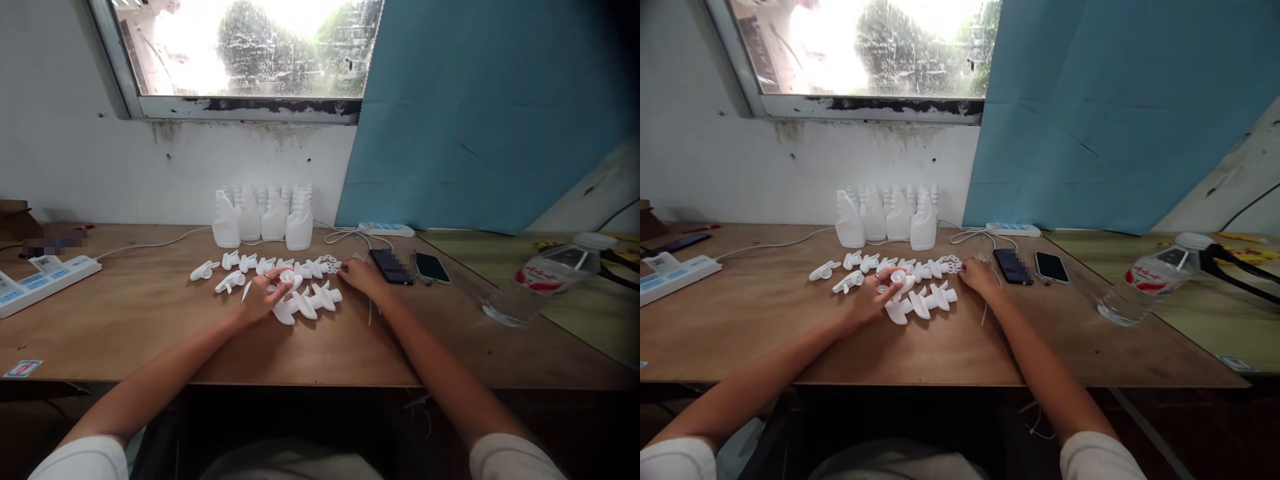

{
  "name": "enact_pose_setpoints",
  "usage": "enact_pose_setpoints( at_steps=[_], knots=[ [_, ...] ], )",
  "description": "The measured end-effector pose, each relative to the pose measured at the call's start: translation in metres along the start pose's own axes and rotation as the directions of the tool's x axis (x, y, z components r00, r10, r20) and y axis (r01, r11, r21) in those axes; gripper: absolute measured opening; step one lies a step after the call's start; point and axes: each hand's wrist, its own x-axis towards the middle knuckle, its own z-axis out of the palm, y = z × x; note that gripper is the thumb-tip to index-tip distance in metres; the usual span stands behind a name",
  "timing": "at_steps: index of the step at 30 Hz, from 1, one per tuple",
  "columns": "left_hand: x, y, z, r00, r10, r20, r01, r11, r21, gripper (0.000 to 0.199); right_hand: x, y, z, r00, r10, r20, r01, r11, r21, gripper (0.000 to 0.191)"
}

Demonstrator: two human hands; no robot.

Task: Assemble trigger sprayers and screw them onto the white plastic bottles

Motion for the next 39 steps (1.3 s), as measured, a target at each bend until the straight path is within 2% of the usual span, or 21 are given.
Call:
enact_pose_setpoints(
  at_steps=[3,5,7,9,11,15,17,20,25,27,30,32,35,39],
  knots=[
    [-0.005,-0.002,0.006,0.997,0.011,0.073,-0.015,0.999,0.046,0.035,-0.011,-0.019,-0.009,0.979,-0.124,-0.162,0.160,0.959,0.233,0.023],
    [-0.006,-0.004,0.007,0.995,0.023,0.094,-0.029,0.998,0.056,0.033,-0.021,-0.040,-0.015,0.923,-0.209,-0.323,0.343,0.827,0.445,0.022],
    [-0.006,-0.005,0.008,0.995,0.030,0.100,-0.037,0.997,0.061,0.033,-0.034,-0.061,-0.020,0.863,-0.276,-0.424,0.485,0.688,0.539,0.022],
    [-0.006,-0.006,0.009,0.994,0.040,0.098,-0.047,0.997,0.062,0.031,-0.045,-0.079,-0.023,0.810,-0.357,-0.466,0.580,0.609,0.542,0.021],
    [-0.006,-0.007,0.010,0.994,0.048,0.101,-0.054,0.997,0.058,0.030,-0.052,-0.090,-0.022,0.759,-0.434,-0.486,0.649,0.569,0.506,0.017],
    [-0.007,-0.010,0.012,0.993,0.044,0.108,-0.045,0.999,0.005,0.034,-0.056,-0.095,-0.014,0.651,-0.558,-0.515,0.759,0.507,0.409,0.017],
    [-0.007,-0.010,0.013,0.994,0.023,0.104,-0.019,0.999,-0.042,0.036,-0.055,-0.093,-0.010,0.614,-0.595,-0.519,0.789,0.479,0.384,0.020],
    [-0.008,-0.012,0.013,0.995,0.003,0.096,0.000,0.999,-0.032,0.033,-0.055,-0.091,-0.006,0.594,-0.620,-0.513,0.805,0.460,0.376,0.020],
    [-0.011,-0.022,0.012,0.993,0.072,0.091,-0.073,0.997,0.007,0.030,-0.060,-0.091,-0.008,0.611,-0.602,-0.515,0.791,0.445,0.419,0.019],
    [-0.012,-0.025,0.010,0.990,0.114,0.079,-0.116,0.993,0.021,0.026,-0.061,-0.090,-0.010,0.584,-0.638,-0.502,0.811,0.436,0.389,0.020],
    [-0.012,-0.024,0.008,0.988,0.146,0.045,-0.147,0.988,0.041,0.025,-0.061,-0.088,-0.011,0.535,-0.718,-0.445,0.845,0.450,0.289,0.033],
    [-0.012,-0.022,0.008,0.989,0.143,0.029,-0.145,0.988,0.046,0.026,-0.060,-0.088,-0.010,0.527,-0.745,-0.409,0.850,0.470,0.239,0.038],
    [-0.013,-0.021,0.008,0.992,0.120,0.032,-0.121,0.992,0.039,0.029,-0.058,-0.088,-0.006,0.519,-0.758,-0.394,0.854,0.483,0.196,0.031],
    [-0.013,-0.023,0.009,0.992,0.120,0.049,-0.121,0.992,0.017,0.027,-0.056,-0.089,-0.003,0.505,-0.767,-0.395,0.863,0.448,0.233,0.031]
  ],
)
